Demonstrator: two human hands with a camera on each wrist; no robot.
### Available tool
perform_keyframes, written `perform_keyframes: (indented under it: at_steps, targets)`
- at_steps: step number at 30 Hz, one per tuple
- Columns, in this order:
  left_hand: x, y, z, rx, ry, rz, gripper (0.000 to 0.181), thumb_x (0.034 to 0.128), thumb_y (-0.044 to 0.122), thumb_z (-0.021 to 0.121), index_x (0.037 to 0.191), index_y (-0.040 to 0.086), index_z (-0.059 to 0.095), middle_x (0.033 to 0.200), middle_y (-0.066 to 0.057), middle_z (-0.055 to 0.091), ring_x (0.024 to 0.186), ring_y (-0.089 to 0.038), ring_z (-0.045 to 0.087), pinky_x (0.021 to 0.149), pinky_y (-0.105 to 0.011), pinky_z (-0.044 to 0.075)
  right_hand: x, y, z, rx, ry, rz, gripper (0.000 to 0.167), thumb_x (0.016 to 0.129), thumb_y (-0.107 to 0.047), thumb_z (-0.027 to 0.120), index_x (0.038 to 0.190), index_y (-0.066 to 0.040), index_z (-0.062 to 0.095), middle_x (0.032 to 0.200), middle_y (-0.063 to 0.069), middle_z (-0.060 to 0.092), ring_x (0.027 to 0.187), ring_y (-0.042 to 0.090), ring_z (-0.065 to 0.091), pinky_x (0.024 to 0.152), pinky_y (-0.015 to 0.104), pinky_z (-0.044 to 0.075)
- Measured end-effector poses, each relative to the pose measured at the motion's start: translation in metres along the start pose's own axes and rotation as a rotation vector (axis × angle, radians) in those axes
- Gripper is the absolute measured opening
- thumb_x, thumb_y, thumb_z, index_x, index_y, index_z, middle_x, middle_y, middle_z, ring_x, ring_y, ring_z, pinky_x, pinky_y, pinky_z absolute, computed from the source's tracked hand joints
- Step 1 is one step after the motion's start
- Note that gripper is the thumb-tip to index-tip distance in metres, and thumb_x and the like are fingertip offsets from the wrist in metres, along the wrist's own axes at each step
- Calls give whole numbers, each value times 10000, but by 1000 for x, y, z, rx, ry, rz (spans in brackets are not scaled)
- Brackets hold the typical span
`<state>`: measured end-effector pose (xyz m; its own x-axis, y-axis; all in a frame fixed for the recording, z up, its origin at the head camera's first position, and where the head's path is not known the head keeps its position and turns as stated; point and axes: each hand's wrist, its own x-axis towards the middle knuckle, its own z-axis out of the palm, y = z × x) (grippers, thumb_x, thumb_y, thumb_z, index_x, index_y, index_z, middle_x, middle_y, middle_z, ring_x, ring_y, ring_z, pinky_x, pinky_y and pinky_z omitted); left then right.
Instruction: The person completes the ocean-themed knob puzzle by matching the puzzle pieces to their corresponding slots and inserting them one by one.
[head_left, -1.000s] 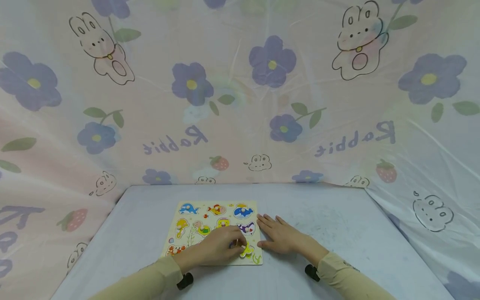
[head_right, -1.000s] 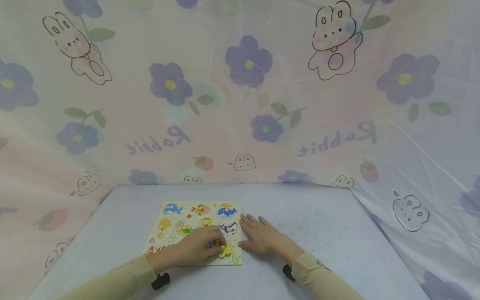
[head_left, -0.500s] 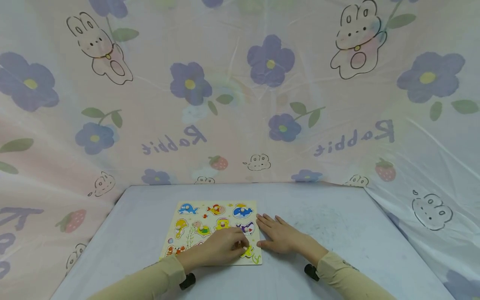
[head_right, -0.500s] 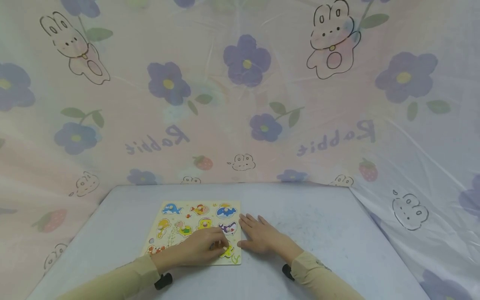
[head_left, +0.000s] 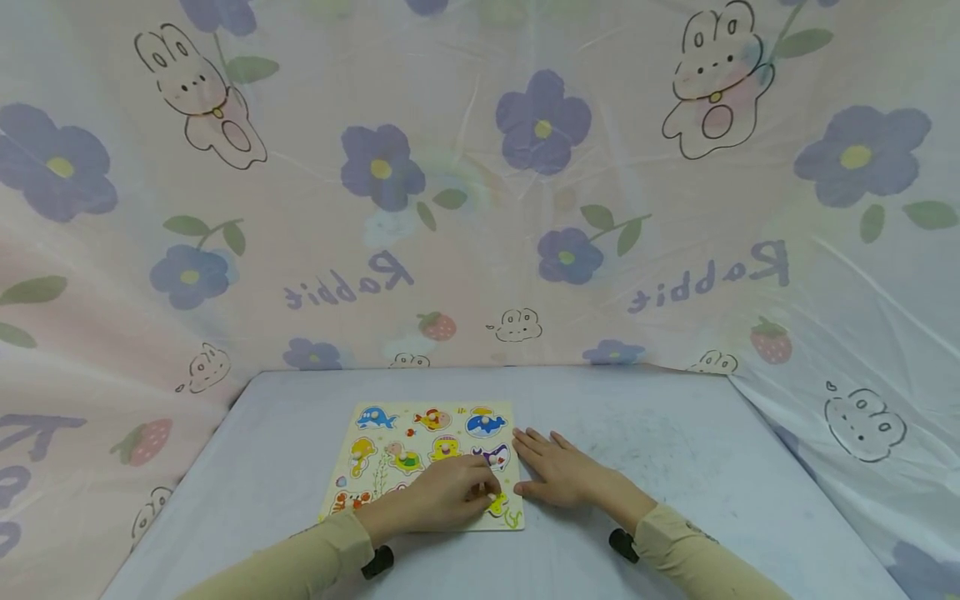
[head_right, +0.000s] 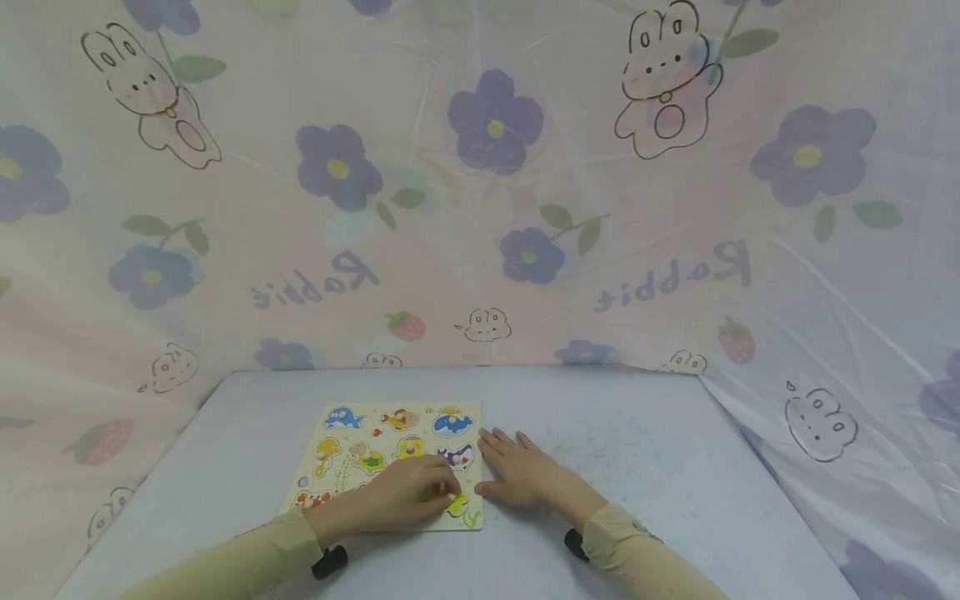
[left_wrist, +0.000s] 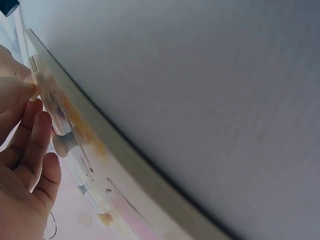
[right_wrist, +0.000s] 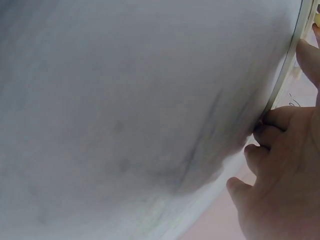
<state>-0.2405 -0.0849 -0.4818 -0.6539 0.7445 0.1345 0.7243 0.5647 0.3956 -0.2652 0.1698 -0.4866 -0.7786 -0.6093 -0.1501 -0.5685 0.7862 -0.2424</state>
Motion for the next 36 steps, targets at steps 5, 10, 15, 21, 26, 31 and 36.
perform_keyframes:
  at_steps: [5, 10, 15, 21, 26, 31, 36]
  targets:
    - [0, -1, 1, 5, 0, -14, 129, 989, 214, 722, 1111, 236, 756, 1052, 150, 649, 844, 48, 533, 749, -159, 474, -2, -2, -3, 3, 2, -4, 787, 1033, -555, 558, 1620, -77, 341, 1703, 64, 273, 1568, 310, 240, 1243, 589, 174]
    - [-1, 1, -1, 46, 9, -37, 220, 972, 251, 737, 1188, 208, 726, 1123, 118, 643, 904, 33, 547, 790, -178, 496, -4, -4, -5, 3, 6, -12, 788, 1036, -549, 557, 1617, -62, 340, 1702, 75, 274, 1566, 316, 245, 1241, 591, 181]
    - [-1, 2, -3, 32, 9, -25, 201, 956, 244, 744, 1153, 206, 733, 1102, 120, 640, 887, 32, 556, 779, -173, 492, -5, -4, -5, 0, 5, -9, 788, 1035, -543, 562, 1618, -63, 339, 1701, 76, 274, 1564, 318, 248, 1241, 590, 178]
    - [0, 2, -1, 18, 19, 7, 126, 945, 188, 747, 1067, 220, 756, 1023, 133, 642, 853, 27, 562, 756, -145, 471, -2, -2, -3, -2, 7, 1, 786, 1034, -554, 556, 1619, -75, 341, 1702, 65, 274, 1565, 310, 246, 1242, 589, 174]
    - [0, 3, 1, 32, 15, -15, 101, 954, 190, 752, 1047, 228, 760, 999, 151, 645, 828, 41, 541, 746, -142, 465, -2, -2, -2, 7, 4, 3, 788, 1031, -555, 561, 1618, -75, 345, 1702, 64, 273, 1567, 308, 243, 1245, 583, 173]
    - [2, 4, 1, 30, -9, -62, 102, 949, 207, 766, 1041, 249, 754, 960, 179, 625, 781, 34, 508, 700, -154, 445, -5, -3, -4, 7, 9, -9, 778, 1035, -527, 574, 1610, -51, 352, 1697, 87, 284, 1562, 322, 254, 1238, 592, 187]
    - [4, 6, -1, 20, -31, -86, 111, 948, 211, 769, 1049, 250, 749, 963, 186, 630, 784, 36, 512, 705, -161, 451, -6, -3, -6, 14, 8, -9, 781, 1035, -521, 579, 1607, -40, 352, 1695, 100, 285, 1561, 334, 253, 1237, 596, 189]
